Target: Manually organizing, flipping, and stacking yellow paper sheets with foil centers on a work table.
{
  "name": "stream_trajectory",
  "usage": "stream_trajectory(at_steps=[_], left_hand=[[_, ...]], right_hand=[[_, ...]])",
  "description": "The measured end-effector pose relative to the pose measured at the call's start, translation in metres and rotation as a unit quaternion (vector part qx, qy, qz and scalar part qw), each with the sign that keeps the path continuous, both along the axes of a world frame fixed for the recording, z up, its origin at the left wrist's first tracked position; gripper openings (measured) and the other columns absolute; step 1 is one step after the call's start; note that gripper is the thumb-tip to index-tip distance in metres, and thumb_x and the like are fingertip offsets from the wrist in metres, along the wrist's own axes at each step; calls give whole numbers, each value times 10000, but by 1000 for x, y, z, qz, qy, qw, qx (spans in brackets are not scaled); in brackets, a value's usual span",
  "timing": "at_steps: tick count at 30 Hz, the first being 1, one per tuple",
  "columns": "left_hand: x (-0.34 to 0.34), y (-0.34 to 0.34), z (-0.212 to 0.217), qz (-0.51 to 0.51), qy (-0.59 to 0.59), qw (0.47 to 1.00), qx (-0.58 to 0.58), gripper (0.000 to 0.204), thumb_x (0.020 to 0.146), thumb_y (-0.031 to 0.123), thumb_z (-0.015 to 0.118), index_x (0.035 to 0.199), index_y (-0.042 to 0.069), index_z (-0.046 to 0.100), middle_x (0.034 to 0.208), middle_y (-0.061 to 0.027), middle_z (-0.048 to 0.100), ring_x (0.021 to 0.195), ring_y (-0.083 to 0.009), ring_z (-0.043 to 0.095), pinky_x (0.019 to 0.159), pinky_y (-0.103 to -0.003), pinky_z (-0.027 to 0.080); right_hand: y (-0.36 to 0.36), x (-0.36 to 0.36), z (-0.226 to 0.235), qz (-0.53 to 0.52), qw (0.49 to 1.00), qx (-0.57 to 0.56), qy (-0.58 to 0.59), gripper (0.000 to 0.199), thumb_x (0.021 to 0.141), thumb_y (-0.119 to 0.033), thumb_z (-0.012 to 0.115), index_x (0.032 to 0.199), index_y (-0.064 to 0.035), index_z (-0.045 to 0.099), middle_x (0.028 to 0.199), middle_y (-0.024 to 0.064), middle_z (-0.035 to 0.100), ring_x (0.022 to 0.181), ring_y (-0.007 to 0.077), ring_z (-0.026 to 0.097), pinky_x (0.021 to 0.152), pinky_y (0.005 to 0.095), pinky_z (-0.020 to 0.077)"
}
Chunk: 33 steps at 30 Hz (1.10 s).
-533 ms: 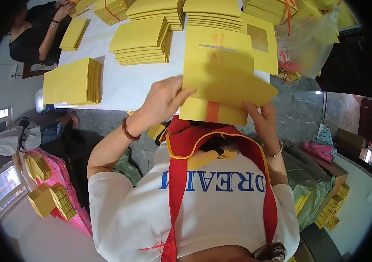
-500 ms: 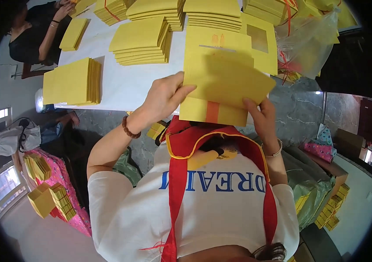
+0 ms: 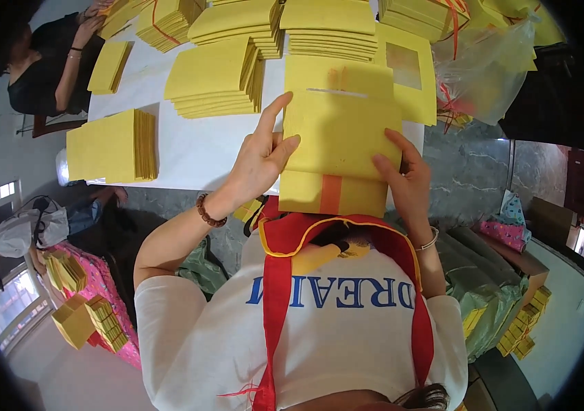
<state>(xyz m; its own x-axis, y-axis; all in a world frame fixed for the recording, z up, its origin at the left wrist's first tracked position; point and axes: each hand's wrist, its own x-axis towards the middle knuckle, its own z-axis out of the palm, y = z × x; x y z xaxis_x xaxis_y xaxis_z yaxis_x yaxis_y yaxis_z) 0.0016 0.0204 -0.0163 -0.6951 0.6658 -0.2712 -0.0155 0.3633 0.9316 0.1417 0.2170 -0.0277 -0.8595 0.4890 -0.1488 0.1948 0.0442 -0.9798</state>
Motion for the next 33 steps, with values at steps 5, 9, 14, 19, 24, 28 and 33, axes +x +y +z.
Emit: stream_trajectory(at_steps=[5, 9, 14, 19, 24, 28, 33], left_hand=[[-5, 3, -4, 6, -41, 999, -6, 550, 877, 99, 498, 1365, 102, 245, 505, 1, 386, 478, -90, 341, 478, -265, 308], [-7, 5, -5, 4, -44, 999, -14, 538, 876, 111, 506, 1356, 97, 263, 504, 8, 376, 480, -84, 341, 479, -258, 303], [-7, 5, -7, 18, -34, 999, -17, 498, 867, 118, 524, 1323, 88, 325, 506, 7, 384, 478, -94, 354, 479, -260, 308], [-16, 12, 13, -23, 267, 960, -81, 433, 812, 147, 600, 1217, 70, 467, 707, -61, 522, 645, -183, 491, 577, -312, 379], [0, 48, 14, -161, 507, 846, -24, 466, 753, 171, 638, 1185, 50, 510, 1203, -165, 452, 1110, -348, 414, 917, -419, 340], [12, 54, -5, -216, 504, 836, -39, 546, 755, 248, 641, 1241, 74, 465, 1259, -164, 416, 1163, -345, 366, 949, -432, 315], [11, 54, -14, -236, 510, 824, -66, 580, 766, 288, 628, 1276, 95, 429, 1304, -161, 372, 1187, -347, 340, 965, -454, 291]], right_hand=[[0, -6, -10, -30, 999, -15, -7, 381, 805, -76, 636, 1161, 14, 536, 1049, 101, 610, 918, 114, 567, 792, 243, 457], [-2, -7, -9, -43, 999, -4, -22, 372, 801, -72, 633, 1152, 13, 544, 1048, 105, 616, 923, 119, 570, 797, 249, 457], [-1, -8, -11, -43, 997, 59, -18, 377, 787, -105, 638, 1141, -2, 555, 974, 119, 645, 863, 120, 594, 761, 253, 469], [-2, -9, -8, -47, 996, 76, -31, 364, 782, -112, 636, 1121, -1, 567, 956, 137, 653, 842, 136, 612, 743, 258, 476], [-4, -8, -14, -59, 995, 83, -23, 358, 776, -116, 641, 1111, -6, 576, 969, 137, 653, 838, 148, 620, 739, 271, 481], [-4, -9, -16, -63, 993, 103, -2, 366, 769, -123, 649, 1111, -14, 577, 955, 147, 653, 815, 166, 626, 722, 286, 482], [-5, -8, -7, -57, 993, 105, -22, 355, 749, -140, 667, 1077, -27, 594, 1034, 154, 623, 899, 193, 610, 749, 289, 467]])
